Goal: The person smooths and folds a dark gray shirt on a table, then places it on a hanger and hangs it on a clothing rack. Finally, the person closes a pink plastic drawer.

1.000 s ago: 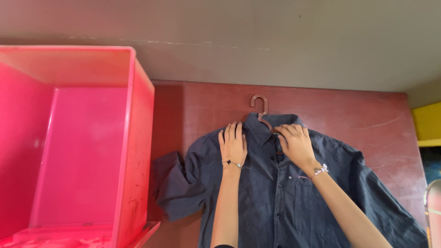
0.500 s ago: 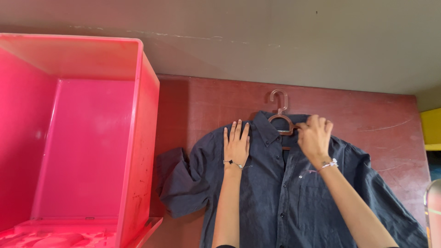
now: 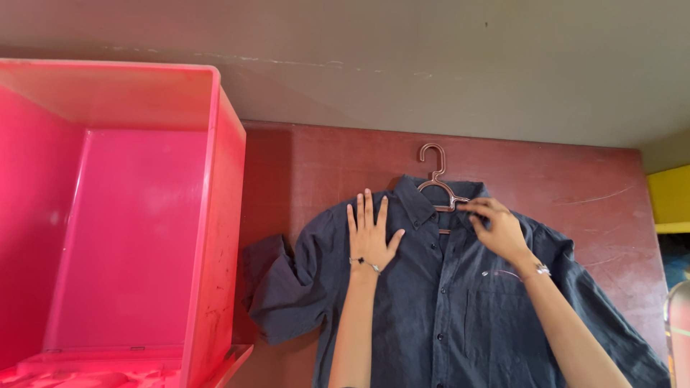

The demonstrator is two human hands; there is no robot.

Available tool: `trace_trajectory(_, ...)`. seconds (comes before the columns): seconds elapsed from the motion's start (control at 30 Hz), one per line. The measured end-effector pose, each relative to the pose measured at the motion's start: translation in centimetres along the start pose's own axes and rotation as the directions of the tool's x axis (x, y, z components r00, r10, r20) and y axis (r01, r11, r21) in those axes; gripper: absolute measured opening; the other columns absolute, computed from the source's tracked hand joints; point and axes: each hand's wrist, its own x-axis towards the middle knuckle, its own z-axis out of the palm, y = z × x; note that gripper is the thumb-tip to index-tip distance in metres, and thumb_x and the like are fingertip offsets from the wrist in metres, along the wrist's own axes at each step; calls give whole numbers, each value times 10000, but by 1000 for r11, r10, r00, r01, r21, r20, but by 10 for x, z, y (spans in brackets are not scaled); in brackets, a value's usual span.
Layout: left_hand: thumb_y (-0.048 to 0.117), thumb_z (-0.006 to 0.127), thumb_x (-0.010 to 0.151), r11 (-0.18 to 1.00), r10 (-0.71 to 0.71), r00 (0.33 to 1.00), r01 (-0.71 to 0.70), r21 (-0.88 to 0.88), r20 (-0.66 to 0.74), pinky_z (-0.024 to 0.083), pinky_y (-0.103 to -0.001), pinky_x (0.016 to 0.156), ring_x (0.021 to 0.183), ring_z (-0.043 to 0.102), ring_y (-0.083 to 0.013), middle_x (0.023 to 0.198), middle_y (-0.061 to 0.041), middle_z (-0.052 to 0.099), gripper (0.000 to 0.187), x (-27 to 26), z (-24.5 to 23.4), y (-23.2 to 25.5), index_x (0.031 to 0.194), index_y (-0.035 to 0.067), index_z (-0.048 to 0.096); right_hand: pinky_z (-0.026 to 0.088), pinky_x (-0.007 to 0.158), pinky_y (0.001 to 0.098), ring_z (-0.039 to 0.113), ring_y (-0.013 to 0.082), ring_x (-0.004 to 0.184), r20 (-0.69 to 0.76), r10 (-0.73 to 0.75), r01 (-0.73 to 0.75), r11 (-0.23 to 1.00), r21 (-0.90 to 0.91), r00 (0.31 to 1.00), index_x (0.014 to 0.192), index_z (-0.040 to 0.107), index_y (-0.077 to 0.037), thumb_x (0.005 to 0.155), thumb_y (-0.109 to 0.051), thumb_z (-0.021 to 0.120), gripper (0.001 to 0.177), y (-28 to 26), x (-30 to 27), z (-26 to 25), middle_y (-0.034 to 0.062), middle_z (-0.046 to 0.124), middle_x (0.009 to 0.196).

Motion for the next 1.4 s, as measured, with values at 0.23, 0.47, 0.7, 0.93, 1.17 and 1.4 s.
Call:
trace_trajectory(0.23,214,727,886,934,198,980,-196,-300,-24,383,-454,1071,1137,567,-273,1182,-84,619,284,-26,15,51,1139,87,711,308,1165,506,371,384,1403,141,-114,125,989,-78,983,1090,794,-287,751,-154,802,364,-8,-23,8,141,419,1548)
trace_trajectory(0.47,144,734,871,936,164,986,-153,-317,8,417,-393,944,959,624,-211,975,-19,647,136,-36,35,66,1008,135,737,165,1204,548,275,365,1475,212,-217,249,958,-138,953,1027,797,-260,655,-142,831,391,-24,-36,4,126,390,1545)
trace_trajectory(0.7,109,717,945,814,-73,988,139,-565,138,564,-410,721,840,708,-312,964,-107,715,71,-29,37,81,998,64,705,481,996,417,629,262,1165,65,-332,336,939,-77,941,953,730,-120,808,-124,745,147,-29,-47,-1,18,678,1286)
trace_trajectory(0.93,48,683,920,496,-276,876,482,-722,395,601,-323,703,763,778,-217,879,-132,773,87,-24,64,79,995,17,714,608,755,322,753,219,904,163,-111,80,980,184,980,1063,723,-58,894,-89,683,176,-27,-47,16,51,715,1105)
trace_trajectory(1.17,70,693,909,570,-216,913,406,-714,346,599,-284,765,814,772,-182,905,-134,781,154,-22,82,76,1027,1,763,611,766,312,743,185,949,92,-98,74,970,232,991,1053,720,-47,872,-80,711,184,-14,-50,30,42,709,1145)
trace_trajectory(1.4,133,763,868,528,-206,874,478,-702,440,596,-311,766,823,747,-209,927,-128,762,205,-25,75,76,1015,-4,723,601,821,304,741,162,921,52,23,-37,955,295,998,1064,738,-41,847,-86,758,223,-5,-51,49,45,726,1069)
